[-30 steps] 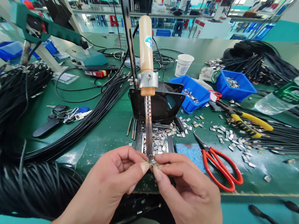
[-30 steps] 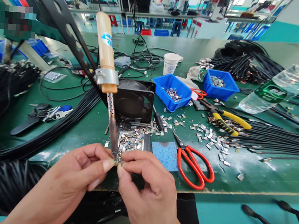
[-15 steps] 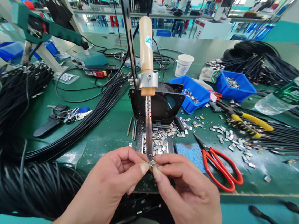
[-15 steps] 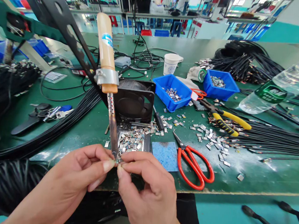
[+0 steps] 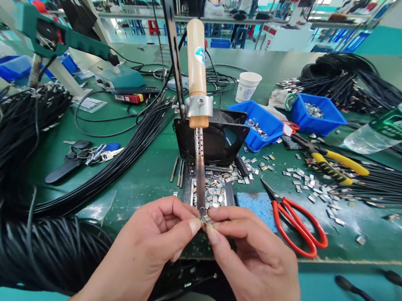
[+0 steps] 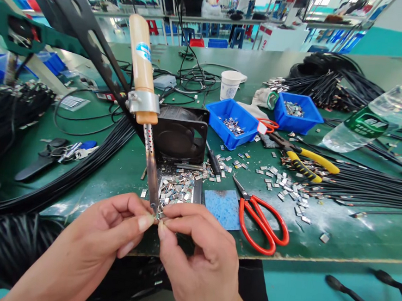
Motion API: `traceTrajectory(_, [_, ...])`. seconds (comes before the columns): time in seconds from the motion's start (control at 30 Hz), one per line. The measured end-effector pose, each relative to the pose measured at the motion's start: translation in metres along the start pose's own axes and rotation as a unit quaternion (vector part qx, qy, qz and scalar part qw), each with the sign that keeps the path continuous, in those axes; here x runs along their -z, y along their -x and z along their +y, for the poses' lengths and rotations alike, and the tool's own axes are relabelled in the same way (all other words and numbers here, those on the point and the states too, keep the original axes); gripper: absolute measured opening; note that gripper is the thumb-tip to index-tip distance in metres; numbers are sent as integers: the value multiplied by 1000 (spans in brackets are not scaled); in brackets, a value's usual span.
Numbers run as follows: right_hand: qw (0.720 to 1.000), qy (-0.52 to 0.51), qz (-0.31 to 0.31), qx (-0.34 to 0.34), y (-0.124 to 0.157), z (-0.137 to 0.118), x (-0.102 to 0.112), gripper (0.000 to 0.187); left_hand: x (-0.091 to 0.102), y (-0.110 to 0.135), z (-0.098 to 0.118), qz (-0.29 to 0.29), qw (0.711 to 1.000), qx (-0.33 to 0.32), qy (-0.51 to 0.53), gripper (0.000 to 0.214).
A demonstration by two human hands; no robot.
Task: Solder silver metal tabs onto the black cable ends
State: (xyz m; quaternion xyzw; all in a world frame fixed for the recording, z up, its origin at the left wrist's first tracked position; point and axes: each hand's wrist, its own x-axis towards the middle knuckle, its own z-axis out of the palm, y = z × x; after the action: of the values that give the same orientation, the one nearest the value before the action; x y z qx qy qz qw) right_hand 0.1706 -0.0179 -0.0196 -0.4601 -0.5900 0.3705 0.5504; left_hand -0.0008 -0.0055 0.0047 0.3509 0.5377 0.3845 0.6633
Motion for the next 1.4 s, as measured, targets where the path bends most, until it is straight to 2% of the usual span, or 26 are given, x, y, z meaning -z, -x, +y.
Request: traceTrajectory(1.4, [1000, -10, 0, 5, 1, 3, -1, 16, 4, 0, -3, 11, 1000, -10, -19, 24])
